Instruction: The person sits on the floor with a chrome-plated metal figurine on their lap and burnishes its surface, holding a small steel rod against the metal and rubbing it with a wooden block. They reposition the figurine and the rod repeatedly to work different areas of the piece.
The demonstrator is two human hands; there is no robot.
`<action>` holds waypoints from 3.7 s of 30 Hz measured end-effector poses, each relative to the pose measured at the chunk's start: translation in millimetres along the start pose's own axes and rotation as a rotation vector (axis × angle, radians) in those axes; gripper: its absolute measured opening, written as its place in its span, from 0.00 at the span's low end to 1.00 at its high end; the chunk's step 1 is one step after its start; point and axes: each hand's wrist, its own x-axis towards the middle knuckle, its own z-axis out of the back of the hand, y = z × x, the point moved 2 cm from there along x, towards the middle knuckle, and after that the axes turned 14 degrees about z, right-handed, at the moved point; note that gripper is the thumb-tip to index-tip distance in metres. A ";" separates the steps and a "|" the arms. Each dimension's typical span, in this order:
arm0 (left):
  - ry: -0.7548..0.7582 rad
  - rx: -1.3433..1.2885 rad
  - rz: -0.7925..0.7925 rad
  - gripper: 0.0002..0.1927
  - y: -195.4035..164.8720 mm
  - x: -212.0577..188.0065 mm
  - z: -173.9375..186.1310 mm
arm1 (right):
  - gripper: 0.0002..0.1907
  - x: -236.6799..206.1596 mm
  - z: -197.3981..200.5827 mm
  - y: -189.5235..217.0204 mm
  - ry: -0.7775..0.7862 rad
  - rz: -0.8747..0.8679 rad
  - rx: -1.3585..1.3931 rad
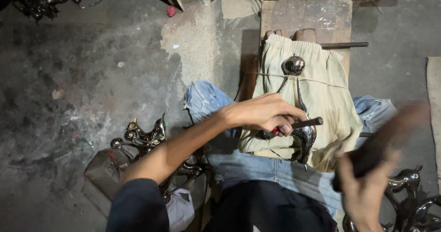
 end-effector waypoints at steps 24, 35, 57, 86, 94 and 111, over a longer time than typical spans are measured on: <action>0.249 0.104 0.022 0.18 -12.6 11.5 8.2 | 0.41 -31.6 -20.6 10.8 0.064 0.267 -0.256; -0.587 -0.477 0.173 0.18 -3.4 -47.6 -8.2 | 0.36 46.3 8.0 -5.9 0.017 0.252 -0.045; -1.119 -0.402 0.447 0.07 -31.3 -53.8 -59.0 | 0.35 196.1 -46.1 130.1 0.935 1.008 -1.019; -0.657 -0.220 0.274 0.11 -13.6 -34.6 -16.5 | 0.39 195.2 1.9 75.3 0.396 0.731 -0.189; -0.607 -0.192 0.143 0.14 -6.7 -31.8 -15.5 | 0.41 176.2 -0.3 41.3 0.885 0.408 -0.847; -0.229 -0.117 0.186 0.21 -4.5 -7.2 4.5 | 0.40 98.0 25.1 18.0 0.413 0.378 -0.502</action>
